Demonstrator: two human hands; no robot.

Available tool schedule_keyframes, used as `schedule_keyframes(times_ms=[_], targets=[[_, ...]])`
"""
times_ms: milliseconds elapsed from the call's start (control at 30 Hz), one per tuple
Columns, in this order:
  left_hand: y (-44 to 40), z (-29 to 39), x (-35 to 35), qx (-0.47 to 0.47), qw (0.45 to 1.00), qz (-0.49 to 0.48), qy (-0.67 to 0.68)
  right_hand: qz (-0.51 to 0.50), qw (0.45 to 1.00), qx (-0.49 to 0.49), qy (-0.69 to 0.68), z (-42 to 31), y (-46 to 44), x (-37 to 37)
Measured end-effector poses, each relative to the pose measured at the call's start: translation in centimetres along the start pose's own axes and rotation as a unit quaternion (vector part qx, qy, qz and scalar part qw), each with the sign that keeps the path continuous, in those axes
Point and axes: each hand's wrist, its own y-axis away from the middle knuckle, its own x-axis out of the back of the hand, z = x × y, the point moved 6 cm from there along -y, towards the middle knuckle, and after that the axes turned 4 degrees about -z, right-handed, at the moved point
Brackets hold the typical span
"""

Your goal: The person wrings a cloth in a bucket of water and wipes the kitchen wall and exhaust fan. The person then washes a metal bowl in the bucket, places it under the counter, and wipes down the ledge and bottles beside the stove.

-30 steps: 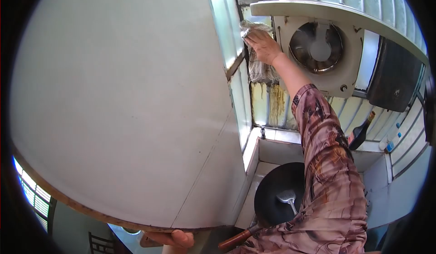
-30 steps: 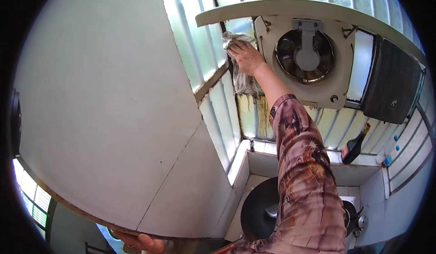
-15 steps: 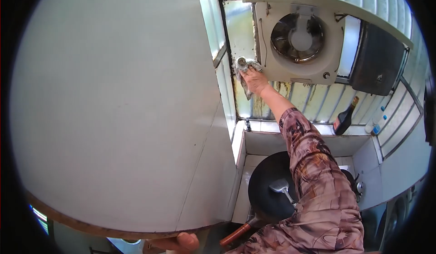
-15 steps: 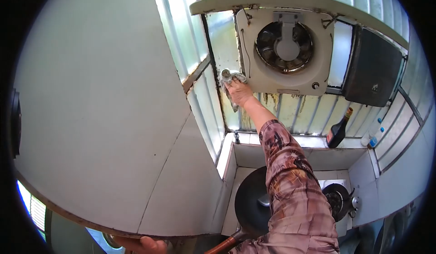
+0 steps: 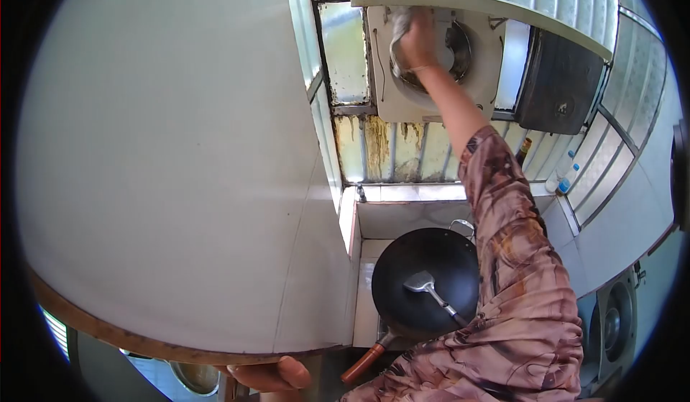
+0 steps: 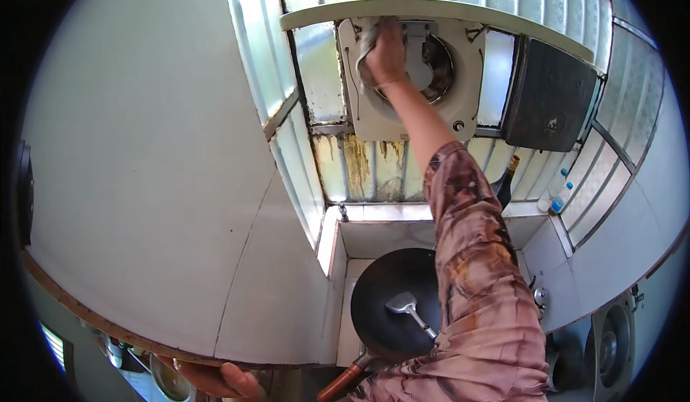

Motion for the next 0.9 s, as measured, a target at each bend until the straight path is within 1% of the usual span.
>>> schedule_keyframes(times_ms=[33,100,167,200,233,267,300,333,400,433,500,533,600,633,667,733,767,800,833,867,900], targets=[[-0.2,0.2,-0.2,-0.012,1.000,0.010,-0.027,0.000,1.000,0.002,-0.001,-0.3,1.0,-0.9],[0.0,0.5,-0.6,-0.027,0.998,0.013,-0.047,-0.011,0.994,0.082,0.067,-2.4,4.2,-2.0],[-0.1,0.5,-0.7,-0.010,0.999,0.036,-0.020,-0.131,0.991,0.022,0.019,-1.0,8.0,-4.6],[-1.0,0.6,-0.5,0.005,0.999,-0.028,0.022,-0.122,0.990,0.062,0.037,-1.6,9.3,-4.5],[-1.1,0.7,0.8,0.004,0.999,-0.027,0.027,-0.120,0.990,0.059,0.040,-1.6,10.6,-4.3],[-0.4,-1.0,0.9,0.165,0.965,-0.110,0.169,-0.133,0.990,0.044,0.025,-1.6,11.3,-4.1],[0.9,-1.9,0.3,0.315,0.880,-0.190,0.302,-0.145,0.989,0.028,0.009,-1.6,12.0,-3.9],[0.8,-2.0,0.3,0.313,0.880,-0.191,0.302,-0.145,0.989,0.026,0.009,-1.5,12.5,-3.4],[0.6,-2.2,0.0,0.292,0.881,-0.173,0.328,-0.162,0.985,-0.010,-0.058,-0.7,13.3,-3.0],[0.3,-2.1,-0.3,0.292,0.882,-0.175,0.327,-0.162,0.985,-0.011,-0.059,-0.4,13.9,-2.5],[-0.4,-2.0,-0.3,0.267,0.885,-0.149,0.350,-0.211,0.964,-0.096,-0.128,1.5,16.0,-1.6],[-0.1,-2.0,-0.2,0.257,0.896,-0.149,0.330,-0.224,0.963,-0.093,-0.119,2.4,16.1,-0.7],[-0.9,-2.1,-0.2,0.241,0.906,-0.157,0.310,-0.168,0.976,-0.109,-0.080,6.1,15.6,1.0],[-1.2,-2.0,-0.3,0.226,0.913,-0.164,0.299,-0.163,0.981,-0.101,-0.038,7.2,14.3,2.8],[-1.1,-2.0,-0.3,0.231,0.910,-0.168,0.302,-0.159,0.983,-0.093,0.006,8.1,12.6,4.8],[-0.6,-2.0,-0.1,0.244,0.909,-0.168,0.293,-0.177,0.972,-0.070,0.139,10.4,11.9,6.3],[-0.3,-2.1,-0.1,0.254,0.909,-0.162,0.289,-0.180,0.971,-0.070,0.138,11.0,12.6,6.4],[-0.1,-2.0,-0.1,0.254,0.908,-0.165,0.289,-0.273,0.939,-0.053,0.203,11.4,14.3,5.6],[0.2,-2.1,-0.1,0.267,0.900,-0.150,0.311,-0.362,0.893,-0.035,0.266,11.9,16.4,4.9],[0.5,-2.2,-0.2,0.279,0.891,-0.134,0.331,-0.342,0.902,-0.002,0.265,10.5,17.4,4.6],[0.8,-2.2,-0.4,0.281,0.891,-0.138,0.331,-0.346,0.901,-0.002,0.263,9.3,18.1,3.6]])
